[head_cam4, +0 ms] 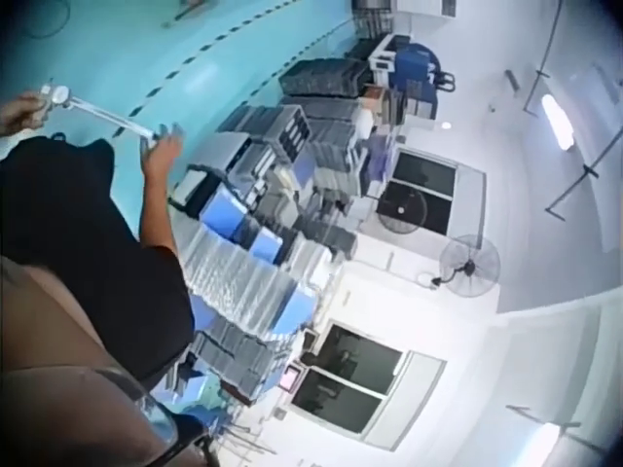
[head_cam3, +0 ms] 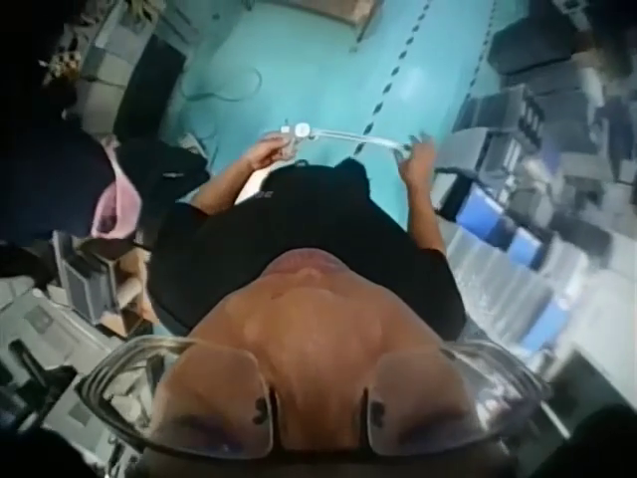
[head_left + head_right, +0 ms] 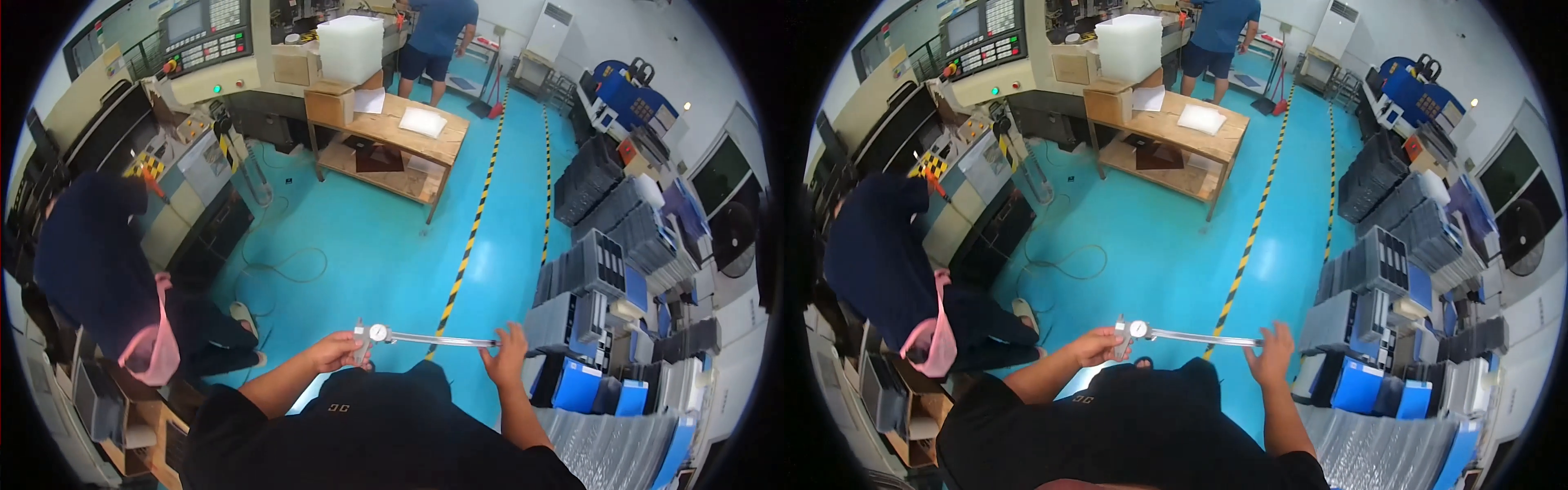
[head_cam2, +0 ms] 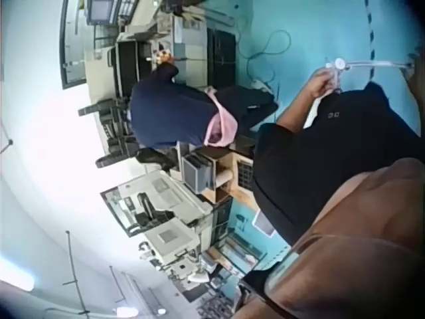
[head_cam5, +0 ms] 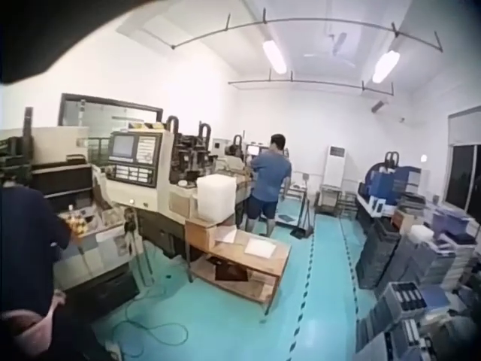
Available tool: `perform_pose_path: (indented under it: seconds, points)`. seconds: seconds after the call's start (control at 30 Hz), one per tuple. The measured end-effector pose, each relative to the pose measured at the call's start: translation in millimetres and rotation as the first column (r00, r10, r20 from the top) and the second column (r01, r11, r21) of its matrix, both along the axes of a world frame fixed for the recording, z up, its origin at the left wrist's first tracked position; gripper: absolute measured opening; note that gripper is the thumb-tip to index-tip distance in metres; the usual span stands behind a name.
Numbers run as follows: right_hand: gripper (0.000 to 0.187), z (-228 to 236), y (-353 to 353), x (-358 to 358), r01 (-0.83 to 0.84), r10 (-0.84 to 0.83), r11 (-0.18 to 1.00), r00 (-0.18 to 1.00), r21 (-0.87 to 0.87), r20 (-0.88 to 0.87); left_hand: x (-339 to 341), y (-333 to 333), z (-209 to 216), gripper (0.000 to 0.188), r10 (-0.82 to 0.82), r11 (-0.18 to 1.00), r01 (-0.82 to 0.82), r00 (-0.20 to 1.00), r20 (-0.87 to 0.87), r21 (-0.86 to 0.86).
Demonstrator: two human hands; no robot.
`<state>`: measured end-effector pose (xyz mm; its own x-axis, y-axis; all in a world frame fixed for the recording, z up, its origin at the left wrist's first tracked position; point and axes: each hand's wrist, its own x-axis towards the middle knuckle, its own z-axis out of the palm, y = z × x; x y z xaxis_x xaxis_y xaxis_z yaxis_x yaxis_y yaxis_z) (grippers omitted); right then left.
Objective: The person sprays a machine surface with an air nozzle, places a sheet of panels onto it, and then walks to a table to measure a panel with a caliper. After returning to the machine, the person sprays the surface again and positions a different sheet of panels.
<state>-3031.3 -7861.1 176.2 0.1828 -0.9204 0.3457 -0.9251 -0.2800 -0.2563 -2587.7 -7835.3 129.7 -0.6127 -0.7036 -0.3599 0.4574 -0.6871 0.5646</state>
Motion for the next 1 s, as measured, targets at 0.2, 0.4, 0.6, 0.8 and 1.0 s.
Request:
perform_pose_path:
  seconds: [0.2, 0.4, 0.6, 0.8, 1.0]
  points:
    - [0.085, -88.6, -162.9, -9.4, 0.338, -0.353, 0.935, 0.910, 0.103, 0.215, 13.0, -242.7, -11.5, 0.030, 0.031, 0.999, -0.032, 0.993, 0.114, 0.004]
    - [0.080, -167.5, -384.9, -62.6, 0.167, -0.337, 0.774, 0.925, 0.611, 0.175, 0.5, -502.9, -39.8, 0.029, 0.274, 0.961, -0.276, 0.957, 0.099, 0.002]
    - [0.059, -133.1, -656.8, -75.0, 0.098, -0.238, 0.722, 0.965, 0.684, 0.113, 11.2, -752.0, -49.6, 0.024, 0.578, 0.813, -0.577, 0.816, 0.021, 0.079]
    - [0.053, -145.5, -870.9, -35.1, 0.096, -0.320, 0.669, 0.932, 0.737, 0.170, 42.1, -1023.9, -126.7, 0.020, 0.789, 0.603, -0.778, 0.614, 0.013, 0.180]
    - [0.052, -190.9, -1052.8, 58.5, 0.028, -0.299, 0.477, 0.945, 0.879, 0.132, 102.1, -1217.5, -225.6, 0.017, 0.821, 0.514, -0.826, 0.551, 0.147, 0.230]
